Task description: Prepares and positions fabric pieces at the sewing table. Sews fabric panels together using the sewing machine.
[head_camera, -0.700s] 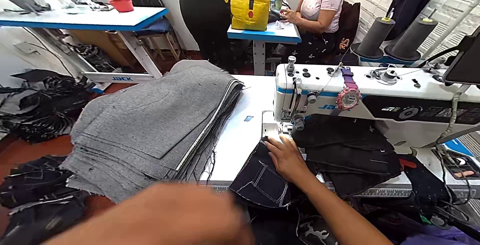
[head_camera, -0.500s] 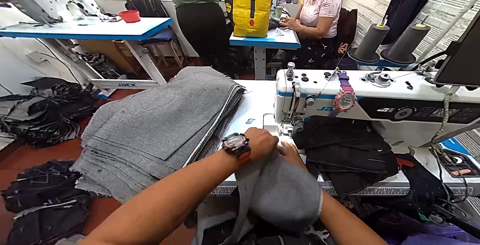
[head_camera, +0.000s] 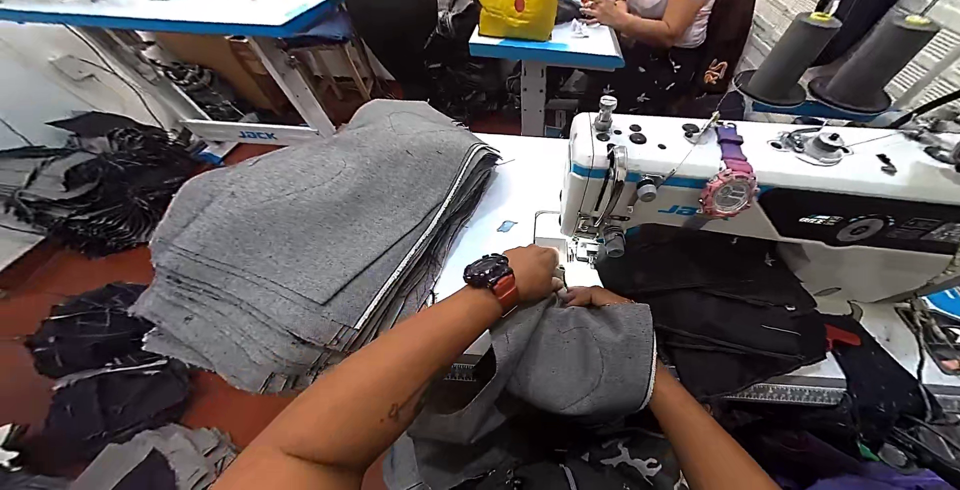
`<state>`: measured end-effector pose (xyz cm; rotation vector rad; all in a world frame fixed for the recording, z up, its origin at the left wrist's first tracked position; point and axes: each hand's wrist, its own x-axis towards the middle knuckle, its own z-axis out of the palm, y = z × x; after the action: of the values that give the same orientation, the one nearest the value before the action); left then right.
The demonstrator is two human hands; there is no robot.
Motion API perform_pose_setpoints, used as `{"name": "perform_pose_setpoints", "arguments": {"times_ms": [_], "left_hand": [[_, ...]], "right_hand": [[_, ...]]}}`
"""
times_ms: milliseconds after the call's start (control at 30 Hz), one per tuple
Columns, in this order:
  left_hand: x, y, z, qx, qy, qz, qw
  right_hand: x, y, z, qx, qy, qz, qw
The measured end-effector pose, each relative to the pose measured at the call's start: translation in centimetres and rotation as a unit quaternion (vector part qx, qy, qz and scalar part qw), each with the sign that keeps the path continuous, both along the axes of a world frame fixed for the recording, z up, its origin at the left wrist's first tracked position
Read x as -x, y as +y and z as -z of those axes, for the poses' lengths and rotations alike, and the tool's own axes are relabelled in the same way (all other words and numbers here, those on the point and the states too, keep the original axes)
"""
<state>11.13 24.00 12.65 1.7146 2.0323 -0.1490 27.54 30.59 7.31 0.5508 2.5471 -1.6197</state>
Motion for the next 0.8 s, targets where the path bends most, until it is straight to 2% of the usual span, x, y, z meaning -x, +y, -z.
{"name": "perform_pose_setpoints", "arguments": {"times_ms": [33,100,200,267,300,333,400,433,500,667,767,800], "left_hand": [[-0.1,0.0,0.1,-0.025,0.004,0.003,1.0],[0.1,0.0,0.4,-0.077,-0.005,0.018,0.997],[0.9,0.0,1.2,-0.131,-0.051,0.013,0.99],[1.4,0.0,1.9,-0.146,-0.07,-0.006,0.987],[1.6,0.1,2.2,-0.144,-0.076,-0.014,0.987],[1.8,0.3,2.4,-0.142,-0.079,-0.019,0.987],[2.1,0.7,2.5,-0.136,-0.076,-0.019,0.988],[2.2,0.9,2.6,-0.134,-0.077,-0.016,0.988],[2.5,1.3,2.6,-0.132,-0.086,-0.006,0.987],[2.4,1.2,2.4,-0.124,-0.074,-0.022,0.989],[2.5,1.3,2.5,-0.121,-0.07,-0.021,0.99],[2.5,1.3,2.5,-0.121,-0.071,-0.02,0.99]], "right_hand": [[0.6,-0.5,-0.8,-0.003,-0.053,0.0,0.999],[0.9,-1.5,-1.7,-0.051,-0.078,0.01,0.996],[-0.4,-2.4,-0.8,-0.077,0.012,0.053,0.996],[-1.3,-2.9,1.6,-0.109,0.109,0.12,0.981],[-1.2,-2.9,2.5,-0.113,0.125,0.137,0.976],[-0.9,-2.7,2.1,-0.101,0.085,0.132,0.982],[0.9,-2.2,-0.9,-0.049,-0.089,0.09,0.991],[2.0,-2.2,-2.7,-0.032,-0.177,0.065,0.981],[3.1,-2.4,-4.1,-0.033,-0.249,0.05,0.967],[2.5,-2.4,-3.0,-0.014,-0.204,0.056,0.977],[1.8,-2.5,-0.1,0.038,-0.131,0.159,0.978],[2.0,-2.4,0.3,0.056,-0.144,0.181,0.971]]}}
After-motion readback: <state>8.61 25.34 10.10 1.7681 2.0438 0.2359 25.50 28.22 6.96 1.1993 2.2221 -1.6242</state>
